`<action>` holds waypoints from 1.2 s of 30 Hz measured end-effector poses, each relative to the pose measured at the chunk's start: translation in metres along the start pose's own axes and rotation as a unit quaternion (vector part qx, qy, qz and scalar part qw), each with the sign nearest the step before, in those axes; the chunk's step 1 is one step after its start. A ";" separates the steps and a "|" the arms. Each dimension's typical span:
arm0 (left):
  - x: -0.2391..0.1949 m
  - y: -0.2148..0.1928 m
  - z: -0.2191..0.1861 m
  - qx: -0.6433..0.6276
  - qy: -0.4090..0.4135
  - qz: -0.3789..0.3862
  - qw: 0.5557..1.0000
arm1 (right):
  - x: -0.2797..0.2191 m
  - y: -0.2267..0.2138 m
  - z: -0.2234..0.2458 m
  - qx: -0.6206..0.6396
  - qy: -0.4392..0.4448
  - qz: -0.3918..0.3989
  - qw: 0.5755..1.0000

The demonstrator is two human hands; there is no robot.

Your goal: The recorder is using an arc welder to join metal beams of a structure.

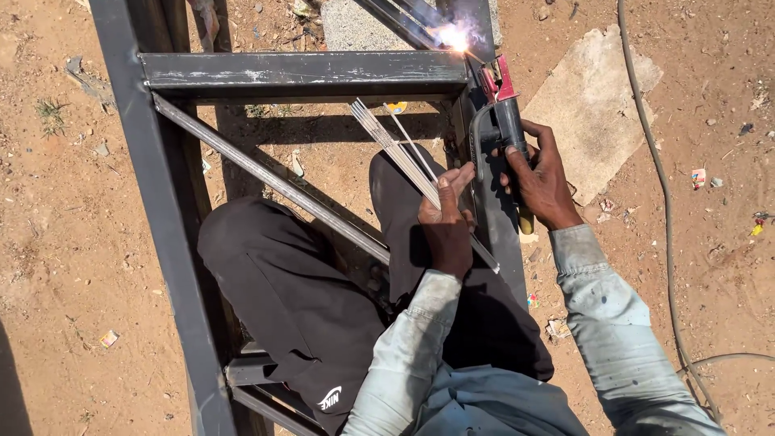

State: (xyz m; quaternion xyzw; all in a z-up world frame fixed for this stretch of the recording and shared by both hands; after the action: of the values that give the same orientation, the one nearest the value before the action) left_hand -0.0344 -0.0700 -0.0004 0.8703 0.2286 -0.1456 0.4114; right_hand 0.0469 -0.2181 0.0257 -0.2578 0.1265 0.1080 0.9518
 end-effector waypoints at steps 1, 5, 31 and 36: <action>-0.001 0.000 -0.001 0.000 0.005 0.002 1.000 | -0.001 0.000 -0.001 -0.002 0.005 -0.002 1.000; -0.001 0.002 -0.001 -0.001 0.004 0.007 1.000 | -0.003 -0.001 -0.003 0.000 0.012 -0.007 1.000; 0.003 -0.003 0.005 0.004 0.017 0.030 0.999 | 0.003 -0.001 -0.011 0.001 0.020 -0.011 1.000; 0.003 -0.004 0.006 0.012 0.011 0.023 1.000 | 0.004 -0.002 -0.010 -0.008 0.017 -0.012 1.000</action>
State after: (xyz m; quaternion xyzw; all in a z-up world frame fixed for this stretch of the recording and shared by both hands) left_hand -0.0337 -0.0715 -0.0078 0.8816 0.2118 -0.1291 0.4016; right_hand 0.0495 -0.2245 0.0168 -0.2684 0.1385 0.0931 0.9487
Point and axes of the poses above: each hand's wrist, its own x-axis towards the middle knuckle, its own y-axis out of the palm, z = x × y, the point moved 5 cm from there along x, towards the middle knuckle, and after that the axes turned 13 degrees about -x, right-handed, at the moved point
